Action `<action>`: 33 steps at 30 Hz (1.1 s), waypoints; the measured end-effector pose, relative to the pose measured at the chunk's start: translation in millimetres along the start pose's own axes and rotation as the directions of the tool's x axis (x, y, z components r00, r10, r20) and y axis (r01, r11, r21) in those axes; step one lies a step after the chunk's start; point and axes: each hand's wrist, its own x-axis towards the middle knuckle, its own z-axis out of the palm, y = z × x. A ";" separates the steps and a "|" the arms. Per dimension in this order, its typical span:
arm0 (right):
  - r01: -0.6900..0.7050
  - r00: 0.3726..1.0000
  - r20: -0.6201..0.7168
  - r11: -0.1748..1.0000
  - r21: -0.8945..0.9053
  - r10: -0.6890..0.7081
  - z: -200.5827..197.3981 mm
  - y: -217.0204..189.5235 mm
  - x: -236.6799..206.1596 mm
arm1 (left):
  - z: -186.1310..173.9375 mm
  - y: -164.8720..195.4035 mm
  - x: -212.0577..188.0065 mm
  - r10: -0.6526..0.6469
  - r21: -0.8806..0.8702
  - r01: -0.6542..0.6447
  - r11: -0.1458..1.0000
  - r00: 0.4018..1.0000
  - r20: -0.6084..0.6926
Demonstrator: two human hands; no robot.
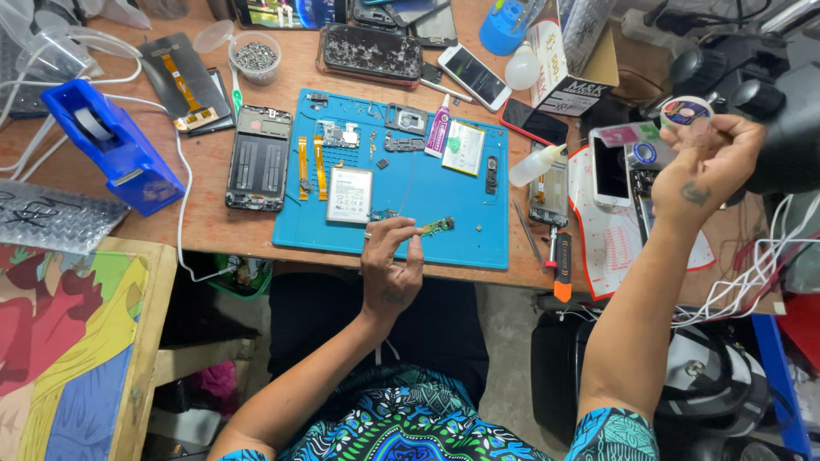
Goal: The person handles a small green circuit board and uses a soldering iron to apply solder to specific points on the board. They also handle a roll of solder and a small screwdriver while working at a cluttered electronics repair bench.
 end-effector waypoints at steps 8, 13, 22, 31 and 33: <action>0.068 0.997 0.045 0.997 0.033 -0.069 -8.0 36.7 1.1 | -58.6 -22.8 58.6 -0.094 0.253 0.066 0.965 0.991 0.100; 0.038 0.998 0.041 0.995 0.097 -0.043 -1.8 35.8 4.2 | -113.5 -33.3 102.1 -0.235 0.591 0.087 0.802 0.956 0.178; 0.000 1.000 0.028 0.989 0.150 -0.005 8.2 39.4 -2.1 | -107.2 -45.0 104.2 -0.282 0.634 0.103 0.766 0.941 0.188; -0.072 0.997 0.006 0.964 0.257 0.073 10.6 41.1 -3.6 | -99.8 -58.8 109.4 -0.201 0.479 0.152 0.865 0.978 0.053; -0.070 0.998 0.018 0.960 0.272 0.068 11.7 40.6 -4.1 | -96.4 -49.9 115.9 -0.151 0.435 0.121 0.892 0.988 0.035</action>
